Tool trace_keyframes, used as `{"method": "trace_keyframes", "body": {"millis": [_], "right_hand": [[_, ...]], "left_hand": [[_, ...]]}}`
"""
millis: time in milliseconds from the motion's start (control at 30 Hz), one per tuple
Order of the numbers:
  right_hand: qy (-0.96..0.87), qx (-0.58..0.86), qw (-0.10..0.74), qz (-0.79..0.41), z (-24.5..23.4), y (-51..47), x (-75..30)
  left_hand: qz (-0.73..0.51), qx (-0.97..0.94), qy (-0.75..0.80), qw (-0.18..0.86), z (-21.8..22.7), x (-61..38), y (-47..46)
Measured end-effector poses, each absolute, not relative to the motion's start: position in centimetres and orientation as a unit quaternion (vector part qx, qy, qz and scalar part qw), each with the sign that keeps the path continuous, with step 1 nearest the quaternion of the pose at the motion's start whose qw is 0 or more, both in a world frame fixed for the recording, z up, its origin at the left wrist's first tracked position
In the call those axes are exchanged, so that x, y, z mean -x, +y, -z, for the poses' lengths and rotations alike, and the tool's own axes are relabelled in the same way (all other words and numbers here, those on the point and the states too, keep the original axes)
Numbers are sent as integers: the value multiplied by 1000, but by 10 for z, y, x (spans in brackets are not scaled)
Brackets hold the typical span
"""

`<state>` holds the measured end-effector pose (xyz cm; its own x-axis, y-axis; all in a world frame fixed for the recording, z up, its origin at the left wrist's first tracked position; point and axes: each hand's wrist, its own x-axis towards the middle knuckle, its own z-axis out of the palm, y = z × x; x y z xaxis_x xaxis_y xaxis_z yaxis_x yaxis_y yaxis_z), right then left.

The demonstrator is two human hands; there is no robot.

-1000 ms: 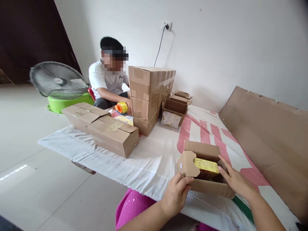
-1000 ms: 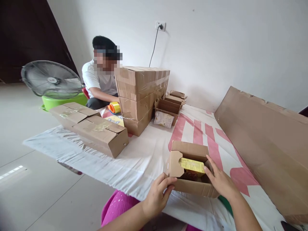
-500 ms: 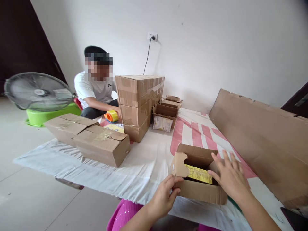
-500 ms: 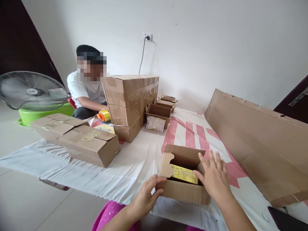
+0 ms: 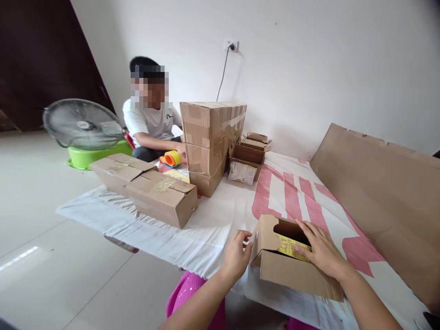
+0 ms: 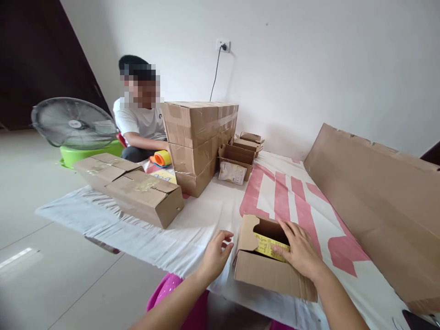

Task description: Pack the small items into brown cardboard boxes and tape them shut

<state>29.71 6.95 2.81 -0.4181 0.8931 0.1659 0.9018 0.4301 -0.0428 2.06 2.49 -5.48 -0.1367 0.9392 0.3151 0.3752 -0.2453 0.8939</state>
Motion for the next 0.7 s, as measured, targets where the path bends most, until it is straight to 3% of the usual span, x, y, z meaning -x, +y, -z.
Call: {"method": "trace_keyframes", "body": {"millis": [367, 600, 700], "right_hand": [[-840, 534, 83, 43, -26, 71, -297], [-840, 533, 97, 19, -23, 72, -299], [-841, 521, 143, 20, -26, 76, -296]], "left_hand": [[-464, -699, 527, 138, 63, -28, 39], [-541, -578, 538, 289, 67, -26, 53], [-569, -539, 558, 274, 52, -18, 53]]}}
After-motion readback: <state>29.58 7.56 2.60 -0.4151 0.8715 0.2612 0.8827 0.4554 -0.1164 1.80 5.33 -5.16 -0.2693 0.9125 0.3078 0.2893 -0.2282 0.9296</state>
